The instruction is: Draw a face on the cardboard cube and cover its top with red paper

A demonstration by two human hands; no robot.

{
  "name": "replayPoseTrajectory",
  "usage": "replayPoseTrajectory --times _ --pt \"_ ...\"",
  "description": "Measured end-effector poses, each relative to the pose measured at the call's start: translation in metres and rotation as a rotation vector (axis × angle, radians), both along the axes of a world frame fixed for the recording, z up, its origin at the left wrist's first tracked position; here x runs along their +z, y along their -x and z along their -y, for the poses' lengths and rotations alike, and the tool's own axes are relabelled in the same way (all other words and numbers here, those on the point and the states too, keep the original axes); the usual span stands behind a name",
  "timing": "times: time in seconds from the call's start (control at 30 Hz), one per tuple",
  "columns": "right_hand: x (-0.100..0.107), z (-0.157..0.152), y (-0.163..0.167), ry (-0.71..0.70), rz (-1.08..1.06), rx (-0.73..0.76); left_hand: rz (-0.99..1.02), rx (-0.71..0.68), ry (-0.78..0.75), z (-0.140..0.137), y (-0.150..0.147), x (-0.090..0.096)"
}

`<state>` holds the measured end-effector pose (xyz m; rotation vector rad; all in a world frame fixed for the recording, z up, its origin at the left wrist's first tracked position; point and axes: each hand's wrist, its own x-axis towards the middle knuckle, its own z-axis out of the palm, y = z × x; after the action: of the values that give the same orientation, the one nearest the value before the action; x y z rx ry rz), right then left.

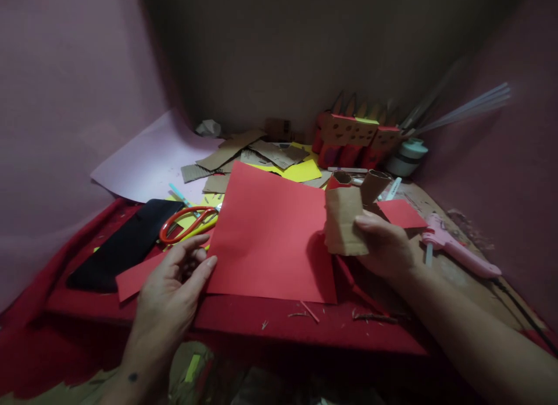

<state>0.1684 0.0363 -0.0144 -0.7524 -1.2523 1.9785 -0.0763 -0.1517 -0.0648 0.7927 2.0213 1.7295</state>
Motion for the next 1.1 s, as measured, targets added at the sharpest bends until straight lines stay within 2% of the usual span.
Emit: replayPoseTrajectory --times 0.23,0.3,0.5,0.6,0.67,0.73,0.8,0.87,0.97,1.03,1.1 --pt "0.004 0.006 -0.002 -0.553 0.421 0.207 -0.023 0.034 0.031 -0.003 -0.003 0.004" --pt "0.007 0.008 -0.001 -0.640 0.497 0.235 -0.027 0.044 0.022 -0.004 -0.005 0.004" --pt "0.011 0.021 -0.001 -0.862 0.681 0.192 -0.022 0.035 0.030 -0.004 -0.006 0.004" --pt "0.010 0.031 -0.001 -0.975 0.773 0.299 -0.055 0.017 0.044 -0.004 -0.003 0.000" --pt "0.009 0.036 -0.001 -1.048 0.799 0.375 -0.170 0.054 0.059 -0.002 -0.004 0.000" --pt "0.006 0.041 0.000 -1.097 0.832 0.399 -0.371 0.127 0.071 0.001 -0.012 0.003" --pt "0.003 0.045 0.000 -1.122 0.868 0.387 -0.593 0.141 0.068 0.005 -0.026 0.008" --pt "0.000 0.048 0.001 -1.142 0.886 0.369 -0.720 0.004 0.040 0.006 -0.044 0.015" --pt "0.002 0.050 0.001 -1.130 0.867 0.379 -0.624 -0.295 0.047 -0.002 -0.066 0.018" --pt "0.005 0.048 -0.002 -1.063 0.815 0.386 -0.521 -0.384 0.082 -0.011 -0.074 0.016" --pt "0.009 0.044 -0.008 -0.972 0.738 0.355 -0.435 -0.408 0.094 -0.018 -0.077 0.012"
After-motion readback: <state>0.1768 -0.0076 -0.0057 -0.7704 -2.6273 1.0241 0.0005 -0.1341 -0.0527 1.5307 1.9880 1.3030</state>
